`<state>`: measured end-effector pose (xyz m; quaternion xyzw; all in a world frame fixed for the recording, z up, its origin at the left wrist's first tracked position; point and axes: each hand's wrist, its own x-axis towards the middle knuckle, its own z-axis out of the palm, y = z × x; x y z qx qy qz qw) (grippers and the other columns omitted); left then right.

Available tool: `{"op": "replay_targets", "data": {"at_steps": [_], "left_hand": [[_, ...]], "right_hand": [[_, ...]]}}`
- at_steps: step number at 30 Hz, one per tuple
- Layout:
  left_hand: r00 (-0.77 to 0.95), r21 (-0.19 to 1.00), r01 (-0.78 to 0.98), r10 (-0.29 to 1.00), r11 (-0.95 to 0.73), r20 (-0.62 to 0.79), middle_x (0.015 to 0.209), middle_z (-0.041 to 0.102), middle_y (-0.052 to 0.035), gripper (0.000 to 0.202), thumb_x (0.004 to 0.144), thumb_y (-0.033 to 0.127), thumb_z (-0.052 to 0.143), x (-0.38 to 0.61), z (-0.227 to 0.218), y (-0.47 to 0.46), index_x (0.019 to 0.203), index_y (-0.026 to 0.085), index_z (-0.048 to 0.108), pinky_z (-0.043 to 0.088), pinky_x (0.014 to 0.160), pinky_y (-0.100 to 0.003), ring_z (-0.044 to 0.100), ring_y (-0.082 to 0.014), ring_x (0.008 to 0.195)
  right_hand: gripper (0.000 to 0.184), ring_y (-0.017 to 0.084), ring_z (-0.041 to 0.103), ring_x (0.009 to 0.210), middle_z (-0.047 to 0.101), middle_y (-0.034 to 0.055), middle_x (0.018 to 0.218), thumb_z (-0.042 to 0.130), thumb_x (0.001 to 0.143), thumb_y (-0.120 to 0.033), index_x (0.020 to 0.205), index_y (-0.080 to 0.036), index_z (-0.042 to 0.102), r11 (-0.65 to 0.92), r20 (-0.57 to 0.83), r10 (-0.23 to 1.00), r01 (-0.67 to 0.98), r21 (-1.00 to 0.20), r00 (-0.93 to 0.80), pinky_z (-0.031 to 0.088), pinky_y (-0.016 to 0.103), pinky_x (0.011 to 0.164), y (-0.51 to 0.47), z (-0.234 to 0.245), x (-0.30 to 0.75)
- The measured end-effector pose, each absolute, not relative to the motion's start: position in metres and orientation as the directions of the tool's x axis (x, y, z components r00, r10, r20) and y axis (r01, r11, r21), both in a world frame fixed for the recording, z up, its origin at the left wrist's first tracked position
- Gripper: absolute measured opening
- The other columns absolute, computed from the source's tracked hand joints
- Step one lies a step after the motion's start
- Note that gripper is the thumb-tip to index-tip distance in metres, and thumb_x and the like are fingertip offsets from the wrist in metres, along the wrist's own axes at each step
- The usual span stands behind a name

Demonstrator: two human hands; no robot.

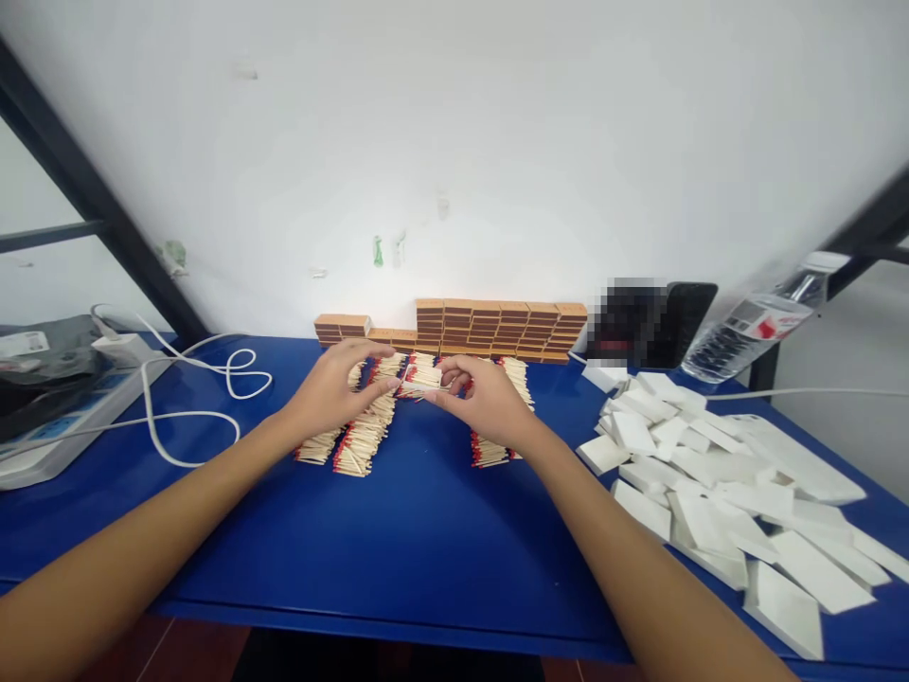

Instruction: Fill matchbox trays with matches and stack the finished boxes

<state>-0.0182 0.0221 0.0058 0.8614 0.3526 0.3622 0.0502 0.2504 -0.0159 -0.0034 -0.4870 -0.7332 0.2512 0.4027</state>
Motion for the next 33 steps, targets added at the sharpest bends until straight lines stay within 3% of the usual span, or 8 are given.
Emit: {"op": "replay_targets", "data": {"at_steps": [5, 7, 14, 18, 29, 33], "left_hand": [[0.525, 0.005, 0.765, 0.627, -0.644, 0.576, 0.117, 0.078, -0.0141, 0.025, 0.096, 0.031, 0.076, -0.031, 0.034, 0.075, 0.12, 0.025, 0.074, 0.045, 0.105, -0.056, 0.06, -0.0381, 0.122], [0.569, -0.062, 0.767, 0.632, -0.639, 0.527, 0.113, 0.076, -0.0165, 0.025, 0.088, 0.027, 0.083, -0.029, 0.04, 0.096, 0.112, 0.024, 0.076, 0.042, 0.104, -0.056, 0.057, -0.0408, 0.12], [0.619, -0.064, 0.743, 0.647, -0.666, 0.447, 0.1, 0.069, -0.0159, 0.021, 0.078, 0.03, 0.092, -0.021, 0.035, 0.135, 0.086, 0.023, 0.074, 0.036, 0.106, -0.058, 0.053, -0.0433, 0.12], [0.63, -0.072, 0.735, 0.64, -0.674, 0.441, 0.102, 0.07, -0.0149, 0.019, 0.08, 0.029, 0.089, -0.021, 0.031, 0.142, 0.09, 0.024, 0.075, 0.036, 0.105, -0.057, 0.054, -0.0416, 0.118], [0.689, -0.242, 0.717, 0.608, -0.654, 0.394, 0.103, 0.072, -0.0163, 0.017, 0.083, 0.023, 0.087, -0.014, 0.028, 0.154, 0.099, 0.02, 0.081, 0.037, 0.097, -0.052, 0.056, -0.0392, 0.115], [0.723, -0.368, 0.691, 0.591, -0.622, 0.358, 0.099, 0.072, -0.0153, 0.009, 0.092, 0.029, 0.08, -0.017, 0.029, 0.151, 0.094, 0.021, 0.084, 0.037, 0.095, -0.051, 0.056, -0.0367, 0.112]], "right_hand": [[0.039, 0.019, 0.065, 0.073, 0.075, 0.0045, 0.087, 0.083, 0.083, -0.051, 0.104, -0.021, 0.072, 0.417, 0.407, 0.902, 0.546, -0.727, -0.147, 0.058, 0.037, 0.071, -0.012, -0.005, 0.252], [0.039, 0.018, 0.065, 0.073, 0.075, 0.0049, 0.089, 0.083, 0.083, -0.05, 0.105, -0.021, 0.072, 0.424, 0.422, 0.896, 0.548, -0.721, -0.138, 0.057, 0.036, 0.072, -0.01, -0.007, 0.251], [0.034, 0.019, 0.065, 0.076, 0.074, 0.0041, 0.09, 0.082, 0.085, -0.045, 0.104, -0.021, 0.069, 0.444, 0.444, 0.884, 0.561, -0.699, -0.147, 0.054, 0.037, 0.074, -0.007, -0.012, 0.25], [0.032, 0.019, 0.065, 0.078, 0.074, 0.0041, 0.094, 0.082, 0.087, -0.04, 0.108, -0.02, 0.069, 0.446, 0.45, 0.881, 0.581, -0.681, -0.149, 0.053, 0.037, 0.076, -0.006, -0.011, 0.251], [0.027, 0.019, 0.065, 0.083, 0.074, 0.0044, 0.097, 0.083, 0.089, -0.032, 0.107, -0.02, 0.067, 0.435, 0.447, 0.881, 0.637, -0.636, -0.156, 0.051, 0.034, 0.075, -0.007, -0.011, 0.249], [0.027, 0.019, 0.065, 0.083, 0.074, 0.0043, 0.098, 0.083, 0.089, -0.031, 0.108, -0.02, 0.067, 0.441, 0.451, 0.878, 0.643, -0.627, -0.163, 0.05, 0.034, 0.076, -0.006, -0.012, 0.25]]}}
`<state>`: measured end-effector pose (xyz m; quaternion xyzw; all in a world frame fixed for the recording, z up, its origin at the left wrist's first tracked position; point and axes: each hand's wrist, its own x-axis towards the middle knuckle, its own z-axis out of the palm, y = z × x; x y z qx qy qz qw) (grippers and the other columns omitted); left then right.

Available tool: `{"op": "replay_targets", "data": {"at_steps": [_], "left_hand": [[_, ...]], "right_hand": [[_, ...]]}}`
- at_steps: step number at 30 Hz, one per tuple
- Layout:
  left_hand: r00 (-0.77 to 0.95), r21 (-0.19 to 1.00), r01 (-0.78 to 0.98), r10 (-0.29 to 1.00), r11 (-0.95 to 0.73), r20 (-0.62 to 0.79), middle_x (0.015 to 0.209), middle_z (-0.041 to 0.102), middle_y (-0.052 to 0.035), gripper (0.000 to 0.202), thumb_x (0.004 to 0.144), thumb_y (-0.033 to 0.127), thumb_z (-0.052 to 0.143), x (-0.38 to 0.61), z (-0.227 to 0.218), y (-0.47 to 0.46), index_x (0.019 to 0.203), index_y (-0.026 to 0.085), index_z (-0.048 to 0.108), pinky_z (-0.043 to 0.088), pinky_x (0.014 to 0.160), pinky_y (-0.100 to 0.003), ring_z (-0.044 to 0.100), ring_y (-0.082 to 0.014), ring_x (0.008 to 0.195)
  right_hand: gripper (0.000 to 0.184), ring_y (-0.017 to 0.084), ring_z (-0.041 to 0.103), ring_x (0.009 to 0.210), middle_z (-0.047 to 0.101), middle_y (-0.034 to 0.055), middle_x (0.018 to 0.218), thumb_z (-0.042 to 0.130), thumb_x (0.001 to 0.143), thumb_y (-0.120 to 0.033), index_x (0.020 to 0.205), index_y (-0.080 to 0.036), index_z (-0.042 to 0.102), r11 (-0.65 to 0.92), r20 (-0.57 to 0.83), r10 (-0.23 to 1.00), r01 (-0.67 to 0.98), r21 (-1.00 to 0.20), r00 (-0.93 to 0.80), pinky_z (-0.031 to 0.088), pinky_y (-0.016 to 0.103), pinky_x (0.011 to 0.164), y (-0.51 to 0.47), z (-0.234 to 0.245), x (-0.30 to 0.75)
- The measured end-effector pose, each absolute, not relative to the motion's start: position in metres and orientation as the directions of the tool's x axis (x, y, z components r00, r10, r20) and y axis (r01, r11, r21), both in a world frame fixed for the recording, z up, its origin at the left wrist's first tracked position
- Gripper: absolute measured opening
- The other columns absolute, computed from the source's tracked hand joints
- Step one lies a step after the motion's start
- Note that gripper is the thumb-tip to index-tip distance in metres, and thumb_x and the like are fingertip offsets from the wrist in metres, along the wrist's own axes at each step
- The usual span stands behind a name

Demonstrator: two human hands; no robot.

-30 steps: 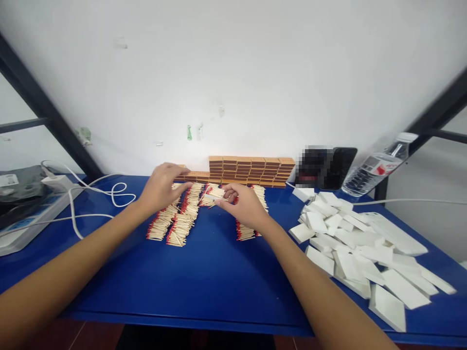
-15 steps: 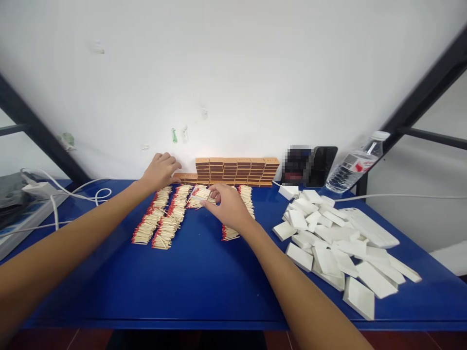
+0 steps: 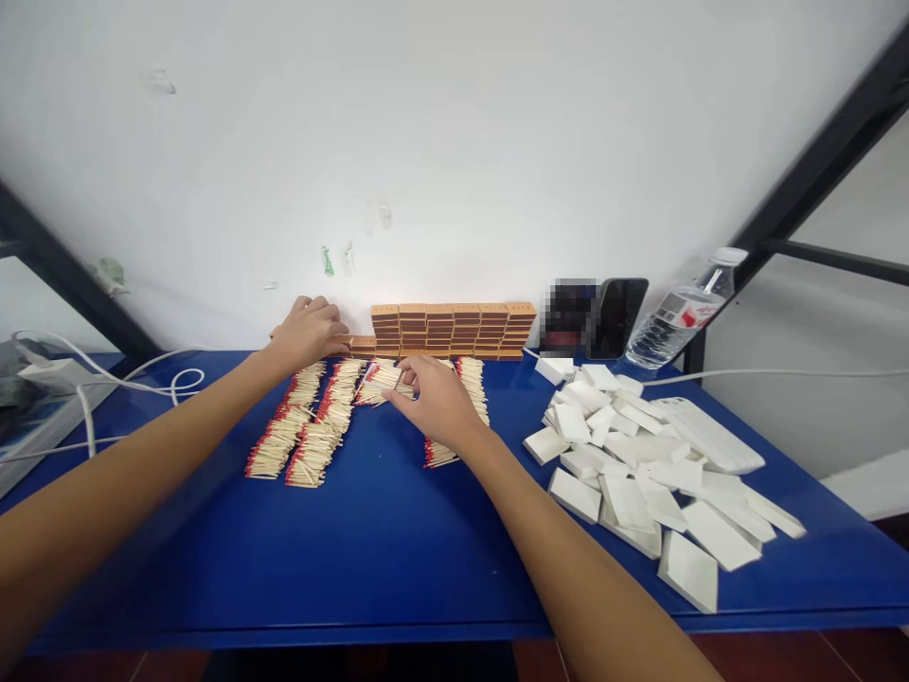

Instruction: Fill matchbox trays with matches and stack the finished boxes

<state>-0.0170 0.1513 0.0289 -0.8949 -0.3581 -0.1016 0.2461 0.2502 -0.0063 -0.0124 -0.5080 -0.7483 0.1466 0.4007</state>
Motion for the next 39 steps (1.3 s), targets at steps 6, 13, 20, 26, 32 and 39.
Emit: {"op": "replay_targets", "data": {"at_steps": [6, 13, 20, 26, 32, 39], "left_hand": [[0.753, -0.461, 0.655, 0.565, -0.599, 0.337, 0.1, 0.072, -0.0138, 0.013, 0.095, 0.026, 0.072, -0.015, 0.023, 0.141, 0.091, 0.022, 0.084, 0.038, 0.095, -0.05, 0.058, -0.0339, 0.109], [0.746, -0.459, 0.664, 0.571, -0.591, 0.343, 0.104, 0.074, -0.0165, 0.016, 0.091, 0.026, 0.08, -0.015, 0.018, 0.142, 0.104, 0.019, 0.082, 0.04, 0.094, -0.052, 0.059, -0.0374, 0.111], [0.744, -0.457, 0.665, 0.578, -0.591, 0.335, 0.109, 0.074, -0.0169, 0.024, 0.089, 0.027, 0.085, -0.016, 0.02, 0.145, 0.111, 0.019, 0.08, 0.041, 0.097, -0.052, 0.06, -0.039, 0.116], [0.709, -0.397, 0.705, 0.589, -0.588, 0.387, 0.111, 0.075, -0.0164, 0.028, 0.093, 0.034, 0.083, -0.014, 0.021, 0.142, 0.116, 0.019, 0.08, 0.04, 0.096, -0.051, 0.06, -0.0382, 0.115], [0.742, -0.388, 0.671, 0.56, -0.632, 0.368, 0.108, 0.075, -0.0162, 0.025, 0.094, 0.032, 0.082, -0.001, 0.022, 0.143, 0.115, 0.018, 0.081, 0.039, 0.095, -0.05, 0.059, -0.0375, 0.114], [0.73, -0.347, 0.681, 0.565, -0.645, 0.385, 0.105, 0.075, -0.0137, 0.017, 0.096, 0.032, 0.08, -0.001, 0.024, 0.152, 0.109, 0.022, 0.085, 0.037, 0.096, -0.048, 0.059, -0.0347, 0.113]], "right_hand": [[0.028, 0.019, 0.065, 0.082, 0.074, 0.0048, 0.098, 0.084, 0.09, -0.032, 0.109, -0.02, 0.067, 0.437, 0.452, 0.877, 0.664, -0.607, -0.164, 0.049, 0.033, 0.074, -0.006, -0.012, 0.251], [0.026, 0.02, 0.065, 0.084, 0.074, 0.0044, 0.098, 0.083, 0.091, -0.032, 0.108, -0.02, 0.067, 0.435, 0.448, 0.876, 0.692, -0.576, -0.178, 0.047, 0.032, 0.074, -0.007, -0.011, 0.251], [0.025, 0.019, 0.064, 0.084, 0.073, 0.0039, 0.096, 0.083, 0.091, -0.03, 0.108, -0.02, 0.067, 0.432, 0.451, 0.874, 0.71, -0.556, -0.18, 0.046, 0.032, 0.074, -0.007, -0.009, 0.25], [0.027, 0.019, 0.063, 0.082, 0.073, 0.0034, 0.096, 0.084, 0.091, -0.03, 0.11, -0.02, 0.067, 0.434, 0.452, 0.873, 0.712, -0.552, -0.183, 0.045, 0.031, 0.073, -0.007, -0.01, 0.25], [0.028, 0.019, 0.063, 0.084, 0.072, 0.0041, 0.097, 0.083, 0.092, -0.031, 0.111, -0.019, 0.067, 0.414, 0.43, 0.885, 0.725, -0.55, -0.179, 0.045, 0.032, 0.074, -0.007, -0.008, 0.249], [0.03, 0.02, 0.064, 0.086, 0.073, 0.0049, 0.102, 0.083, 0.093, -0.031, 0.117, -0.018, 0.068, 0.402, 0.409, 0.894, 0.732, -0.551, -0.183, 0.046, 0.033, 0.077, -0.009, -0.006, 0.248]]}}
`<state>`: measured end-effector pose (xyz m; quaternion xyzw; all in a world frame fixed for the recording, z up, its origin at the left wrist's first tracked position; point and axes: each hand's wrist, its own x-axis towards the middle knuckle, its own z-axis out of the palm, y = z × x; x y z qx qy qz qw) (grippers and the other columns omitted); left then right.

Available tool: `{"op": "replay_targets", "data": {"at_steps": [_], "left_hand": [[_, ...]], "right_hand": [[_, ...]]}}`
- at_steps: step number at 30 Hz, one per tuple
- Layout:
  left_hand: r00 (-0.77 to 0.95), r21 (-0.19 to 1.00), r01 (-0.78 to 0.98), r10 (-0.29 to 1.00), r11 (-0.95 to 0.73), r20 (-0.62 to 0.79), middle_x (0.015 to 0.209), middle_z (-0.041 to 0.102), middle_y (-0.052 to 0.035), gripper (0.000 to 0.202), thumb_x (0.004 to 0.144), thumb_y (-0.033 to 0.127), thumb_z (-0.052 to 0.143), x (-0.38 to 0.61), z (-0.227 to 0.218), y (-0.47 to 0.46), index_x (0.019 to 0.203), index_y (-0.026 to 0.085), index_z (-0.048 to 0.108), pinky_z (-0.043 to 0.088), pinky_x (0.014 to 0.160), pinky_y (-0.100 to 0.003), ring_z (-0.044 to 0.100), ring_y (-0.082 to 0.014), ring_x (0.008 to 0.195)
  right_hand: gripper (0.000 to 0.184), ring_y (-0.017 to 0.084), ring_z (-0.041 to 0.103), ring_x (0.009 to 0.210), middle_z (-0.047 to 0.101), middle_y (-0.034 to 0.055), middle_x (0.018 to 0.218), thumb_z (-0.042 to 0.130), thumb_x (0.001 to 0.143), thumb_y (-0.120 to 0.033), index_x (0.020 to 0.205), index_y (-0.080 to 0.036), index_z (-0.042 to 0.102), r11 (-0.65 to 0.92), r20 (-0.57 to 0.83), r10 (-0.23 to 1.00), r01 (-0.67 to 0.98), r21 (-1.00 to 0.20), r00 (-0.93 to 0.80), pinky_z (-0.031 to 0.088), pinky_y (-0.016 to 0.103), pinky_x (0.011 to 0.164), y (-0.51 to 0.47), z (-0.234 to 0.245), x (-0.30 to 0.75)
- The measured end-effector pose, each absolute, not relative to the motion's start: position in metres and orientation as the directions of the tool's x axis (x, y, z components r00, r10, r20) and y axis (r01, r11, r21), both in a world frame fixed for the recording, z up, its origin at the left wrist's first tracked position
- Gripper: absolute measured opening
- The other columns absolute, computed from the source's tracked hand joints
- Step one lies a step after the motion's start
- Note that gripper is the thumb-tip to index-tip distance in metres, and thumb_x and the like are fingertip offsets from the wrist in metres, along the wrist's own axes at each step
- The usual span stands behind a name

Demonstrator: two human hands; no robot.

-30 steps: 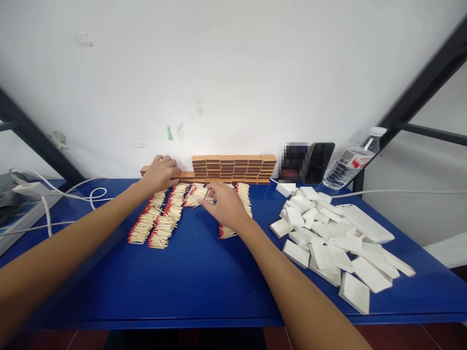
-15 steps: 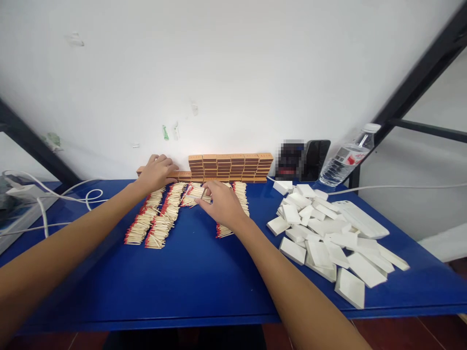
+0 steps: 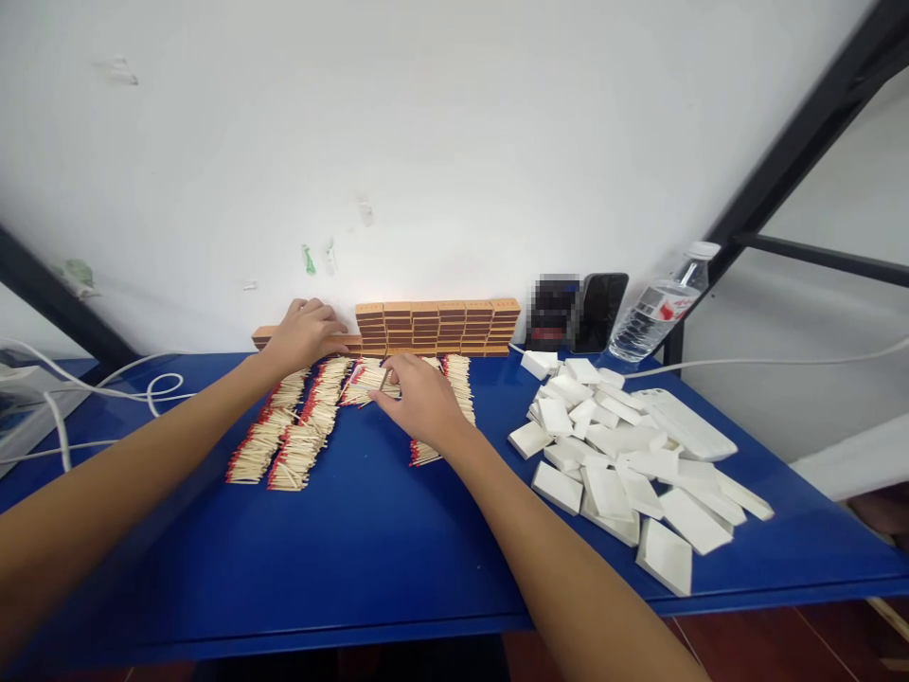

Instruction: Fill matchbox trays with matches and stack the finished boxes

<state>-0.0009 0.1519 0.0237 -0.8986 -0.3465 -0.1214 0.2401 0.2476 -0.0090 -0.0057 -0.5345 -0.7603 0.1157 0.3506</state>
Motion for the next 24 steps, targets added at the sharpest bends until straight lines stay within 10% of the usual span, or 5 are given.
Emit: {"op": "replay_targets", "data": {"at_steps": [10, 24], "left_hand": [[0.757, -0.392, 0.643, 0.467, -0.658, 0.457, 0.101, 0.076, -0.015, 0.018, 0.098, 0.019, 0.066, -0.001, 0.027, 0.14, 0.094, 0.021, 0.084, 0.042, 0.096, -0.052, 0.063, -0.0351, 0.108], [0.691, -0.444, 0.576, 0.119, -0.686, 0.713, 0.111, 0.085, -0.0056, 0.022, 0.101, 0.012, 0.071, -0.026, 0.013, 0.018, 0.121, 0.021, 0.074, 0.052, 0.098, -0.051, 0.074, -0.03, 0.109]], "right_hand": [[0.026, 0.019, 0.063, 0.082, 0.073, 0.0035, 0.097, 0.083, 0.092, -0.032, 0.109, -0.02, 0.067, 0.418, 0.446, 0.878, 0.729, -0.542, -0.172, 0.043, 0.032, 0.071, -0.008, -0.005, 0.25], [0.031, 0.02, 0.065, 0.079, 0.072, 0.0029, 0.087, 0.085, 0.086, -0.045, 0.092, -0.023, 0.064, 0.41, 0.499, 0.866, 0.612, -0.676, -0.029, 0.05, 0.034, 0.071, -0.021, -0.006, 0.237]]}}
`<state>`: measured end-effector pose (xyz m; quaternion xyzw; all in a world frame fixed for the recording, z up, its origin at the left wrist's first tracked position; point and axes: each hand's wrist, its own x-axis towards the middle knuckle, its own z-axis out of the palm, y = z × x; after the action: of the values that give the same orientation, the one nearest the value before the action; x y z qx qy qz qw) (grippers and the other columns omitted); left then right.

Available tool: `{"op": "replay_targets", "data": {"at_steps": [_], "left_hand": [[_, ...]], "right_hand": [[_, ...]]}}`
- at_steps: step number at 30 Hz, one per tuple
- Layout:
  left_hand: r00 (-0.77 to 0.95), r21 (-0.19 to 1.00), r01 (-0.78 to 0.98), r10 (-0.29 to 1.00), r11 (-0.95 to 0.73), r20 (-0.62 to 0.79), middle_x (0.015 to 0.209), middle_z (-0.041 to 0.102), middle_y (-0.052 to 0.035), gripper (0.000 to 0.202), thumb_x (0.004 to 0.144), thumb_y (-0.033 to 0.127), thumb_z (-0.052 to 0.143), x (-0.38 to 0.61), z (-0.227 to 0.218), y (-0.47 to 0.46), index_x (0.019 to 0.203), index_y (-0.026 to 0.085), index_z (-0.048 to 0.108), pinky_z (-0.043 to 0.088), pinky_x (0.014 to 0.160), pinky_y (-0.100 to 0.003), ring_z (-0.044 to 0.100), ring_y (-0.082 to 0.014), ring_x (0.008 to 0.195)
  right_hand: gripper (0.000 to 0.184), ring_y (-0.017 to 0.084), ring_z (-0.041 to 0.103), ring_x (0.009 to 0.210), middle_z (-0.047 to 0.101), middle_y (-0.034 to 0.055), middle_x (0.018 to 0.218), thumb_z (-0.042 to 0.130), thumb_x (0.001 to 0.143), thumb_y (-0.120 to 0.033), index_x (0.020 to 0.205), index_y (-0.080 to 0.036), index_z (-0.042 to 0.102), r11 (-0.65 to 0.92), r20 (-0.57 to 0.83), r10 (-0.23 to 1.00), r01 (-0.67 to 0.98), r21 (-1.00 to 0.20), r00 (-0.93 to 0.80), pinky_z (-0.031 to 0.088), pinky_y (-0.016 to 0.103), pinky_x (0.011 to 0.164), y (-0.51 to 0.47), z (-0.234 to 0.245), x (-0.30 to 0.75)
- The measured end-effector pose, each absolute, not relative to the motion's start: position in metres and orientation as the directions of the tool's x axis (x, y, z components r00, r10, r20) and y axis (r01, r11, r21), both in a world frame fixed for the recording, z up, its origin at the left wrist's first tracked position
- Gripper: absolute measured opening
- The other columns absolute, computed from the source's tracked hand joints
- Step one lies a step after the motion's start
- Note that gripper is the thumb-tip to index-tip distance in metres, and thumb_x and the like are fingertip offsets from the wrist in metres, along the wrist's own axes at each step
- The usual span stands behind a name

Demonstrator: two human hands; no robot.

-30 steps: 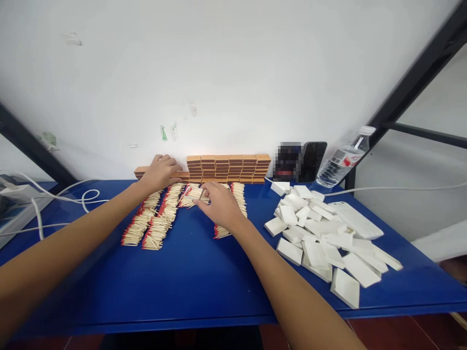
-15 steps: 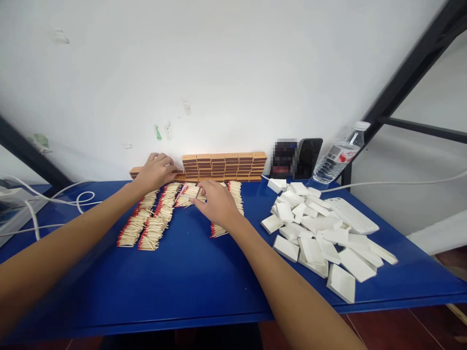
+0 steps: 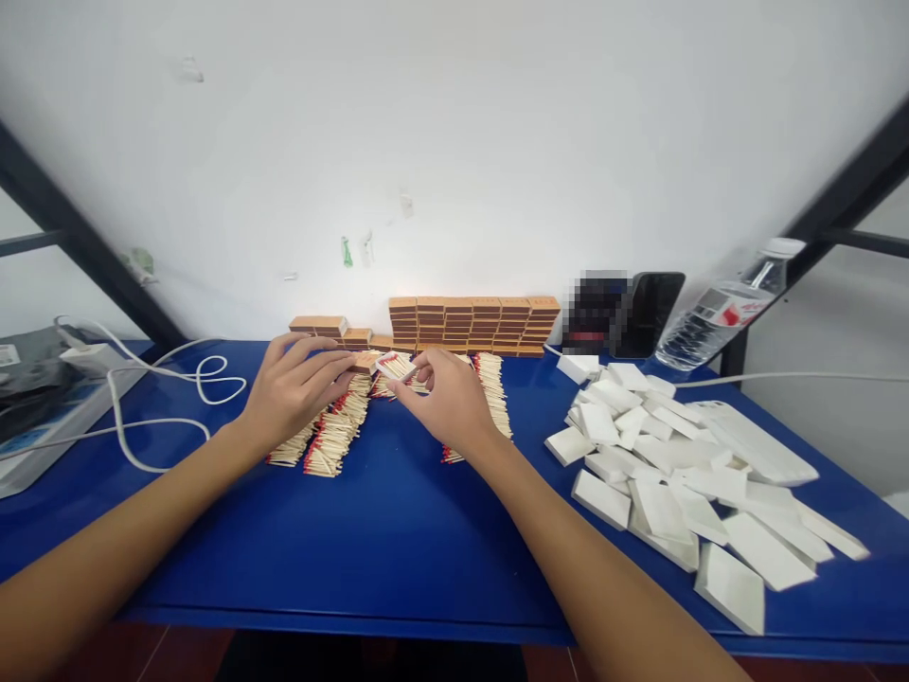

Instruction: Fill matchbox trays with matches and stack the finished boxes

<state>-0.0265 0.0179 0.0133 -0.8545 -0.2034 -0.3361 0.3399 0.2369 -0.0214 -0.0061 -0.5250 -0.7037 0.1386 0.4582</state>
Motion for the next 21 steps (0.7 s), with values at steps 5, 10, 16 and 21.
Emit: {"op": "replay_targets", "data": {"at_steps": [5, 10, 16, 21], "left_hand": [[0.661, -0.439, 0.585, 0.087, -0.682, 0.745, 0.109, 0.085, -0.0065, 0.024, 0.1, 0.013, 0.073, -0.0277, 0.0079, 0.0198, 0.122, 0.022, 0.074, 0.053, 0.094, -0.049, 0.075, -0.0289, 0.105], [0.666, -0.405, 0.563, 0.106, -0.72, 0.739, 0.111, 0.085, -0.005, 0.027, 0.1, 0.014, 0.073, -0.0279, 0.0054, 0.0213, 0.125, 0.025, 0.075, 0.054, 0.095, -0.05, 0.074, -0.0289, 0.107], [0.651, -0.387, 0.562, 0.102, -0.731, 0.752, 0.111, 0.086, -0.0052, 0.024, 0.1, 0.014, 0.074, -0.03, 0.0043, 0.02, 0.122, 0.023, 0.075, 0.056, 0.088, -0.048, 0.076, -0.0281, 0.101], [0.652, -0.349, 0.531, 0.109, -0.772, 0.75, 0.112, 0.086, -0.0055, 0.023, 0.101, 0.016, 0.074, -0.0346, 0.0061, 0.0196, 0.124, 0.023, 0.075, 0.057, 0.084, -0.044, 0.079, -0.0266, 0.101]], "right_hand": [[0.032, 0.02, 0.065, 0.076, 0.072, 0.0028, 0.083, 0.086, 0.084, -0.045, 0.092, -0.023, 0.064, 0.435, 0.518, 0.854, 0.609, -0.663, -0.045, 0.051, 0.035, 0.071, -0.026, -0.006, 0.2329], [0.032, 0.02, 0.066, 0.077, 0.074, 0.0035, 0.085, 0.087, 0.083, -0.043, 0.092, -0.024, 0.063, 0.465, 0.535, 0.842, 0.597, -0.654, -0.07, 0.054, 0.036, 0.071, -0.0275, -0.005, 0.2306], [0.034, 0.019, 0.066, 0.075, 0.073, 0.0031, 0.082, 0.087, 0.081, -0.045, 0.092, -0.023, 0.063, 0.464, 0.508, 0.858, 0.534, -0.707, -0.074, 0.055, 0.036, 0.071, -0.0299, -0.0024, 0.2287], [0.032, 0.019, 0.066, 0.074, 0.073, 0.0033, 0.082, 0.085, 0.082, -0.046, 0.092, -0.023, 0.064, 0.472, 0.507, 0.857, 0.531, -0.704, -0.089, 0.054, 0.034, 0.068, -0.0313, 0.0004, 0.2286]]}}
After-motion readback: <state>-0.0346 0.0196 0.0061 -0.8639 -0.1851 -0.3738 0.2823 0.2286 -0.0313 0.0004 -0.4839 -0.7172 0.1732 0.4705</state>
